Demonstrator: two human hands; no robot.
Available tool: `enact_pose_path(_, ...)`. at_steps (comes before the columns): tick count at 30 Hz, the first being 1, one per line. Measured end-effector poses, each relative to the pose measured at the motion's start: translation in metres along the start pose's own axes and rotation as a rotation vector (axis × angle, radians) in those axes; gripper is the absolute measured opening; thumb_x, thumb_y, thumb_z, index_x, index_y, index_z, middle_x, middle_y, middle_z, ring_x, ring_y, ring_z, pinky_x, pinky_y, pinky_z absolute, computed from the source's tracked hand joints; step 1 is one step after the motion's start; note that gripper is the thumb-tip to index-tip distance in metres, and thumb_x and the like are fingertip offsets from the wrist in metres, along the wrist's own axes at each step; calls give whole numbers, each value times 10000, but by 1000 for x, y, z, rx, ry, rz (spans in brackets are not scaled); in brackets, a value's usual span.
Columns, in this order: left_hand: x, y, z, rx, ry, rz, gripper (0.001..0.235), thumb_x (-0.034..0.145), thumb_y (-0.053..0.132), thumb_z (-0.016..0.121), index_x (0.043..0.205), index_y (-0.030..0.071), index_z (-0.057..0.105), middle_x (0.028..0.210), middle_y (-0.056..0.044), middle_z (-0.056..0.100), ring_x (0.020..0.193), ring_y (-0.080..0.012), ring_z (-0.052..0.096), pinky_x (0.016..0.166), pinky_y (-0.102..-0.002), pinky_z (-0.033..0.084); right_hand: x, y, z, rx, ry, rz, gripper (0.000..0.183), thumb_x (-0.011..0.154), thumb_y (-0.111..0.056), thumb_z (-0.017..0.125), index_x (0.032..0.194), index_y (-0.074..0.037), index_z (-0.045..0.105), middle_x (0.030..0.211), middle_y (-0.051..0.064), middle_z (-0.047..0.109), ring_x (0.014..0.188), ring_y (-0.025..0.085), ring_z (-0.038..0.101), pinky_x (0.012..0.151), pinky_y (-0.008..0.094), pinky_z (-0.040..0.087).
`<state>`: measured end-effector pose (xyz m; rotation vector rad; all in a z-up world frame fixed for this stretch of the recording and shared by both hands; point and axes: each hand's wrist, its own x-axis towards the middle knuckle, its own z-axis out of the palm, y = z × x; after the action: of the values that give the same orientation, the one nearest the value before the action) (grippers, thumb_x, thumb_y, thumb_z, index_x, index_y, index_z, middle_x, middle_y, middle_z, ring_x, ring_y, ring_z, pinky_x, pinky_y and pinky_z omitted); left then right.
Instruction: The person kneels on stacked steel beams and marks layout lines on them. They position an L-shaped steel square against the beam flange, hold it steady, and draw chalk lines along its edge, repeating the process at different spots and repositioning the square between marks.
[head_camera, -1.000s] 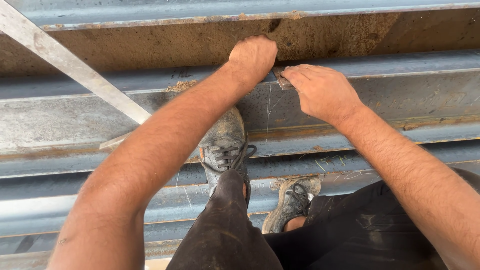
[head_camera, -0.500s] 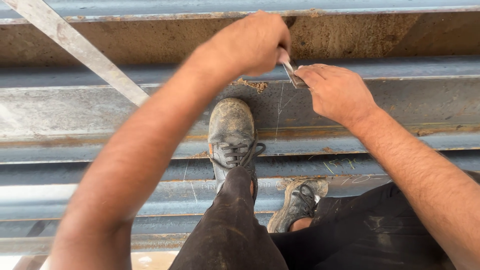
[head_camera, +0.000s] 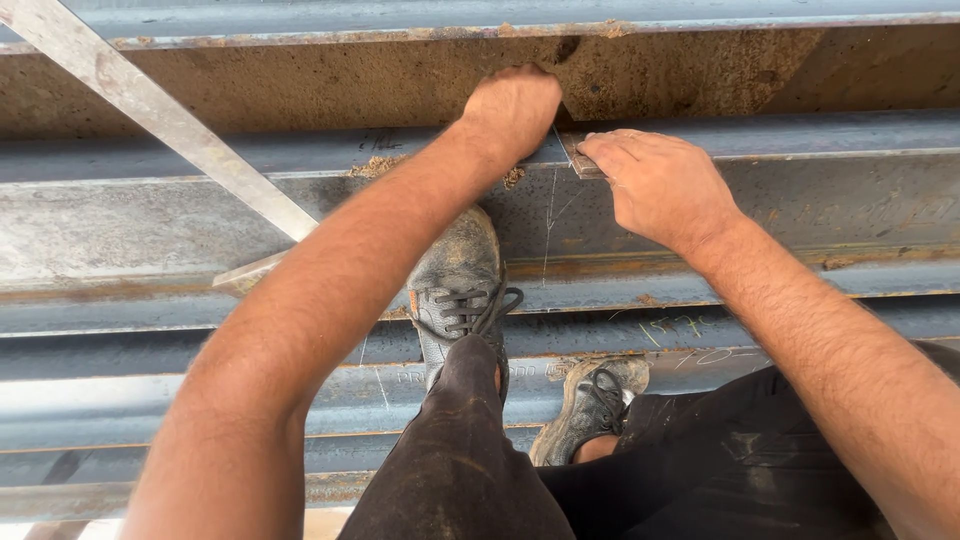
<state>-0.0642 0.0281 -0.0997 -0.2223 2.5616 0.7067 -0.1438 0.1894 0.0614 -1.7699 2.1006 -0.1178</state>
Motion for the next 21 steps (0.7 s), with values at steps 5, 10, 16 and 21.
enact_pose_path(5, 1, 7, -1, -3, 100, 40, 81, 892, 54, 692, 953, 17, 731, 983, -188, 738, 917, -267, 746, 752, -381, 619, 0, 0, 1, 16, 8, 4, 348, 843, 10, 651, 1183, -46, 700, 1167, 109, 755, 1103, 274, 723, 971, 380, 582)
enact_pose_path(10, -14, 16, -28, 5, 92, 58, 102, 928, 83, 668, 906, 8, 735, 897, -203, 742, 826, -262, 765, 672, -372, 637, 1, -1, -2, 16, 15, 2, 334, 857, 12, 647, 1181, -47, 702, 1163, 114, 754, 1098, 277, 725, 962, 379, 587)
enact_pose_path(16, -51, 27, -80, -182, 294, 144, 90, 850, 71, 711, 815, 6, 762, 822, -225, 747, 791, -341, 761, 654, -412, 625, 1, -1, -2, -2, 17, -30, 337, 857, 2, 640, 1188, -27, 700, 1128, 131, 754, 1067, 277, 728, 936, 372, 591)
enact_pose_path(21, -118, 43, -167, -296, -98, 324, 130, 804, 163, 778, 849, 41, 771, 855, -201, 743, 832, -340, 746, 723, -441, 587, -2, 4, 3, -67, -236, 112, 82, 1016, -140, 670, 1003, -59, 673, 987, 92, 748, 968, 265, 730, 857, 363, 599)
